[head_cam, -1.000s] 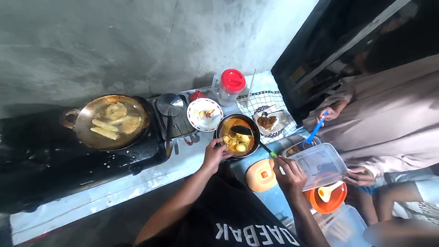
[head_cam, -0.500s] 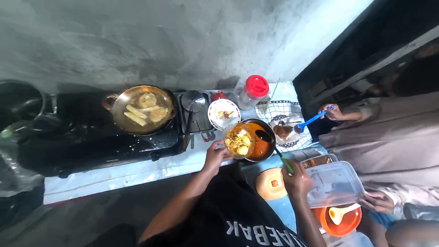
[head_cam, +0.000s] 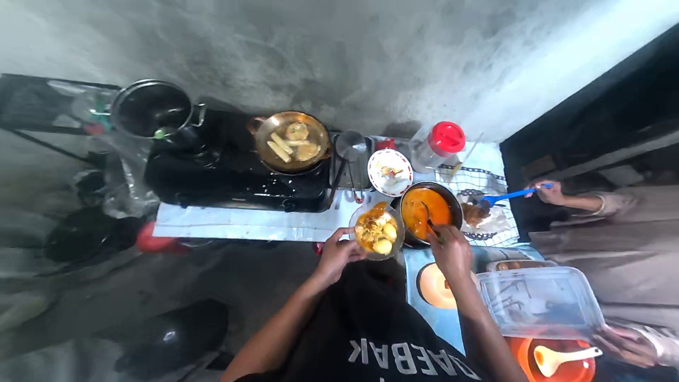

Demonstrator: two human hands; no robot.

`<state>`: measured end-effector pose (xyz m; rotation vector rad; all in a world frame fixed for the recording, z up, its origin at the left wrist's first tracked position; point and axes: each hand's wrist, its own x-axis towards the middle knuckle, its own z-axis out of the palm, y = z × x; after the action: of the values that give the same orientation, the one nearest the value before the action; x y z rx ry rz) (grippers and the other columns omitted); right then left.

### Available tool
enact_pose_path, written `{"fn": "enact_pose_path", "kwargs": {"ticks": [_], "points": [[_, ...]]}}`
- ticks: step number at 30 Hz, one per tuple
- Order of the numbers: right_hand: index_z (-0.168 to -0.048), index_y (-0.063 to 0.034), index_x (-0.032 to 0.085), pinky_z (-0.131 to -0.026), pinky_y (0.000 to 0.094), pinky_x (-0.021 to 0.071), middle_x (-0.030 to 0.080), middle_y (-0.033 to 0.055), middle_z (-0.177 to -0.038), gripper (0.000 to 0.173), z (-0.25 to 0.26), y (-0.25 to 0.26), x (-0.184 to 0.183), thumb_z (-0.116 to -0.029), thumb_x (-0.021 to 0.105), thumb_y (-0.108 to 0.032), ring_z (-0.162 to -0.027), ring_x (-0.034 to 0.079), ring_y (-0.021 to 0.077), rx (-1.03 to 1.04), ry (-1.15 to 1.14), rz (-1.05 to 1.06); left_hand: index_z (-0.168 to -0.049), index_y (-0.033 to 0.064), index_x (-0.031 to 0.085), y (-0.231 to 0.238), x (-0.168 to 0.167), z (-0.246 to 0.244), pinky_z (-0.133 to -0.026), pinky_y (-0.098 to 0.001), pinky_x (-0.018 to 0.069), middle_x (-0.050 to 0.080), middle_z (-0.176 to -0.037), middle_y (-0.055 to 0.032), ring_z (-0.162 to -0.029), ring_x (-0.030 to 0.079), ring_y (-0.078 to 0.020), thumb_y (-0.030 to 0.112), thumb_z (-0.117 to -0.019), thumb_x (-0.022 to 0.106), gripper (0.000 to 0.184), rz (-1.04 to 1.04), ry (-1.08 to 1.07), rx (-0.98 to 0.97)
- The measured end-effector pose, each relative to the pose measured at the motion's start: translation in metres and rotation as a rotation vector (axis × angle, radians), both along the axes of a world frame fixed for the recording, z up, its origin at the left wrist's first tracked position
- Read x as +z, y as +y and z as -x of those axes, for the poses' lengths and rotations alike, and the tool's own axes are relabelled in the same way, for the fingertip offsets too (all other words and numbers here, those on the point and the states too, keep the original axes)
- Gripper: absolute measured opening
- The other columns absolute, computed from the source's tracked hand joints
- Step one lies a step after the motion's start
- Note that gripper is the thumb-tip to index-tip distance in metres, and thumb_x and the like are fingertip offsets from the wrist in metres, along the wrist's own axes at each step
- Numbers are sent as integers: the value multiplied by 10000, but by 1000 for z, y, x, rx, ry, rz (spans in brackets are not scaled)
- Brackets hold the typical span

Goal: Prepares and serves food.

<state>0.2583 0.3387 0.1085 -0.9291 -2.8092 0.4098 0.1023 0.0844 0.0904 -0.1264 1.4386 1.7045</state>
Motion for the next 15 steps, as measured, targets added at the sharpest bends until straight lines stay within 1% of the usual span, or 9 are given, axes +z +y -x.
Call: {"fn": "enact_pose_path", "kwargs": {"ticks": [1, 2, 4, 6, 8, 10, 12, 13, 15], "points": [[-1128, -123, 777, -965, 526, 551, 728, 92, -1189, 273, 13, -13, 7, -979, 690, -335, -1126, 679, 302, 130, 102, -8, -1365, -6, 508, -9, 2, -8, -762, -443, 647, 725, -911, -215, -799, 750, -310, -23, -977, 588, 396, 0, -5, 5], [-1115, -154, 787, -969, 519, 537, 722, 69, -1196, 257, 26, -30, 14, -978, 690, -349, -1134, 665, 285, 247, 156, -6, -1363, -3, 507, -17, 5, -16, -757, -442, 647, 723, -923, -212, -803, 749, -310, -18, -981, 589, 391, -1, -10, 14], [-1117, -218, 791, -979, 523, 503, 703, 41, -1207, 241, 49, -65, 27, -975, 685, -382, -1152, 635, 268, 445, 180, -35, -1346, -2, 514, -37, 10, -33, -749, -437, 648, 723, -939, -201, -807, 749, -304, -8, -984, 596, 371, -3, -15, 46], [-1116, -240, 784, -992, 537, 469, 683, 40, -1218, 224, 65, -98, 34, -971, 685, -379, -1159, 612, 278, 614, 167, -88, -1346, -2, 505, -58, 14, -49, -741, -431, 649, 718, -957, -197, -804, 746, -297, -21, -973, 594, 384, 1, -16, 89], [-1041, -224, 785, -988, 543, 454, 675, 38, -1197, 183, 75, -127, 36, -968, 679, -354, -1134, 607, 279, 750, 144, -154, -1348, -5, 509, -80, 18, -66, -738, -433, 649, 706, -964, -194, -799, 740, -293, -36, -960, 600, 401, 14, -14, 151], [-953, -184, 778, -956, 541, 453, 670, 46, -1166, 168, 78, -153, 35, -969, 670, -311, -1090, 607, 279, 836, 146, -181, -1343, -5, 522, -102, 21, -83, -727, -430, 649, 705, -959, -190, -786, 737, -287, -34, -956, 614, 399, 37, -15, 213], [-914, -165, 767, -945, 535, 451, 665, 45, -1137, 165, 79, -175, 37, -959, 671, -291, -1065, 607, 274, 874, 155, -173, -1350, -3, 524, -120, 22, -96, -723, -433, 653, 703, -972, -194, -784, 740, -287, -34, -959, 615, 403, 67, -12, 255], [-910, -168, 768, -950, 533, 448, 665, 40, -1141, 162, 79, -183, 38, -952, 678, -297, -1066, 607, 269, 884, 143, -155, -1349, 2, 524, -129, 24, -100, -721, -431, 655, 710, -976, -196, -785, 744, -287, -31, -963, 616, 398, 81, -10, 267], [-951, -195, 779, -981, 537, 427, 653, 23, -1192, 167, 78, -197, 41, -952, 676, -325, -1103, 590, 259, 902, 72, -94, -1345, 11, 535, -144, 27, -106, -719, -421, 657, 715, -972, -186, -786, 746, -279, -26, -964, 617, 391, 103, -6, 274]]}}
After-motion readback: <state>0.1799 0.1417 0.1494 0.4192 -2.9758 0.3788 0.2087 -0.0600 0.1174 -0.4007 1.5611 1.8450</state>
